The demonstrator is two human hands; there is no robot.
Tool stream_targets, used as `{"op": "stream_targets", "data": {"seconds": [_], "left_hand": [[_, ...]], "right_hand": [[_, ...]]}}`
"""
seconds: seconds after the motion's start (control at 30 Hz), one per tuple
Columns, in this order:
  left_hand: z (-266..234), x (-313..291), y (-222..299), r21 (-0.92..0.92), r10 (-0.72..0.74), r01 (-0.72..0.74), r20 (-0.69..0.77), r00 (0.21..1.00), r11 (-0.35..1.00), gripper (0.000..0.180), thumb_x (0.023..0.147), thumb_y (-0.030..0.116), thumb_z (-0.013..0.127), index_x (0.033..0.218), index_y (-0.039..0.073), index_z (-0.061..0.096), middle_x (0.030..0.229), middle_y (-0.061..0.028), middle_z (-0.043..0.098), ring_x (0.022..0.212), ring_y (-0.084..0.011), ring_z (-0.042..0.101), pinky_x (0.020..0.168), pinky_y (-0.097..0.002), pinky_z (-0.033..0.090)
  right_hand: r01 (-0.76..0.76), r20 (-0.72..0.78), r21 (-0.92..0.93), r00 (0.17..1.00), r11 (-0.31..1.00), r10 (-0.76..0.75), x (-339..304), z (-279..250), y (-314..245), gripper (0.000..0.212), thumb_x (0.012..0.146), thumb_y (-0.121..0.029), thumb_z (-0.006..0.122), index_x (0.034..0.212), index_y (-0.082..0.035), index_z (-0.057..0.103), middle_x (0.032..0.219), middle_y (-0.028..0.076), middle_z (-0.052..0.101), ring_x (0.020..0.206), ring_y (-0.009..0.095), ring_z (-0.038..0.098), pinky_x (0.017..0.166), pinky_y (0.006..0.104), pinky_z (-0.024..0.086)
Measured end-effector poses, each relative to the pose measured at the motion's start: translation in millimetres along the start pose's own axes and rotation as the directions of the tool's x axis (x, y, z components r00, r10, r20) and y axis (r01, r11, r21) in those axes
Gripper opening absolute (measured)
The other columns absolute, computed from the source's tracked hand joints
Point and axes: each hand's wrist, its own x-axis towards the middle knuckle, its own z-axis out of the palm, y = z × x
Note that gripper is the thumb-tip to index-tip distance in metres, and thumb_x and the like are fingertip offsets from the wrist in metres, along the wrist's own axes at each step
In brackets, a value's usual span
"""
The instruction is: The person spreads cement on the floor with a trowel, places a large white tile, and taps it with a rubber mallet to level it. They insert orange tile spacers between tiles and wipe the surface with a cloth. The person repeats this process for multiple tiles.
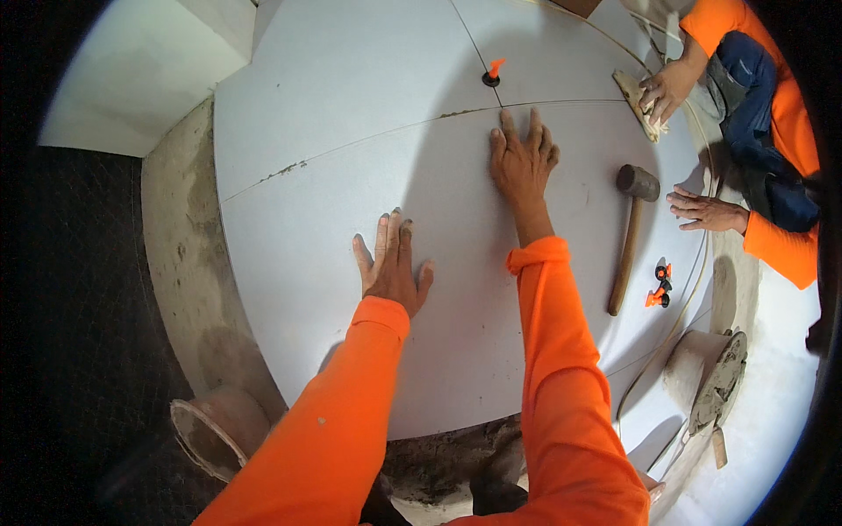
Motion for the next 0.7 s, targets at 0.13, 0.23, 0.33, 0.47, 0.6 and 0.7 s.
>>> {"op": "stream_targets", "data": {"seconds": [0.13, 0.23, 0.33, 0.47, 0.6, 0.7], "left_hand": [[2.0, 1.5, 0.0, 0.068, -0.018, 0.018, 0.001, 1.0, 0.998, 0.076, 0.109, 0.052, 0.038, 0.167, 0.004, 0.032, 0.178, -0.01, 0.016, 0.166, -0.0231, 0.012, 0.131, -0.0656, 0.012], [2.9, 2.1, 0.0, 0.097, -0.012, 0.012, 0.003, 1.0, 0.995, 0.075, 0.11, 0.052, 0.036, 0.167, 0.004, 0.032, 0.178, -0.0102, 0.016, 0.167, -0.0229, 0.011, 0.131, -0.0645, 0.013], [3.1, 2.0, 0.0, 0.102, -0.017, 0.016, 0.01, 1.0, 0.995, 0.074, 0.11, 0.052, 0.035, 0.167, 0.005, 0.031, 0.178, -0.0103, 0.016, 0.167, -0.0226, 0.011, 0.131, -0.0641, 0.013], [2.5, 1.8, 0.7, 0.115, -0.019, 0.018, 0.0, 1.0, 0.993, 0.075, 0.109, 0.053, 0.036, 0.167, 0.006, 0.032, 0.178, -0.0101, 0.016, 0.167, -0.0223, 0.011, 0.131, -0.0642, 0.013], [1.5, 2.3, 2.3, 0.114, -0.032, 0.031, 0.01, 0.999, 0.993, 0.074, 0.109, 0.053, 0.037, 0.167, 0.007, 0.032, 0.178, -0.0097, 0.016, 0.166, -0.0219, 0.012, 0.131, -0.0643, 0.013], [1.4, 1.8, 3.1, 0.132, -0.033, 0.032, 0.006, 0.999, 0.991, 0.073, 0.11, 0.052, 0.036, 0.168, 0.008, 0.03, 0.179, -0.0094, 0.016, 0.166, -0.0216, 0.012, 0.131, -0.0641, 0.013]], "right_hand": [[0.098, 0.045, -0.023, 0.994, 0.995, -0.097, 27.4, 5.4, 13.6, 0.054, 0.111, -0.056, 0.038, 0.157, -0.034, 0.054, 0.171, 0.013, 0.036, 0.156, 0.039, 0.033, 0.125, 0.064, 0.019], [0.075, 0.065, -0.026, 0.995, 0.997, -0.073, 38.0, 6.4, 17.5, 0.054, 0.11, -0.056, 0.039, 0.157, -0.034, 0.054, 0.171, 0.013, 0.036, 0.156, 0.038, 0.033, 0.125, 0.0632, 0.018], [0.055, 0.088, 0.016, 0.995, 0.998, -0.056, 38.6, 5.3, 21.9, 0.054, 0.11, -0.056, 0.04, 0.158, -0.034, 0.054, 0.171, 0.013, 0.037, 0.155, 0.037, 0.034, 0.125, 0.0637, 0.018], [0.06, 0.094, 0.011, 0.994, 0.998, -0.06, 31.0, 5.2, 24.6, 0.054, 0.11, -0.058, 0.041, 0.157, -0.035, 0.054, 0.171, 0.012, 0.036, 0.156, 0.036, 0.033, 0.124, 0.0658, 0.019], [0.133, 0.084, -0.032, 0.988, 0.991, -0.13, 28.6, 5.2, 19.6, 0.054, 0.11, -0.059, 0.039, 0.158, -0.036, 0.053, 0.173, 0.011, 0.032, 0.156, 0.036, 0.033, 0.125, 0.0658, 0.019], [0.159, 0.125, -0.027, 0.98, 0.987, -0.154, 32.2, 3.9, 14.4, 0.053, 0.111, -0.057, 0.039, 0.158, -0.037, 0.052, 0.174, 0.011, 0.03, 0.157, 0.037, 0.031, 0.125, 0.0647, 0.02]]}}
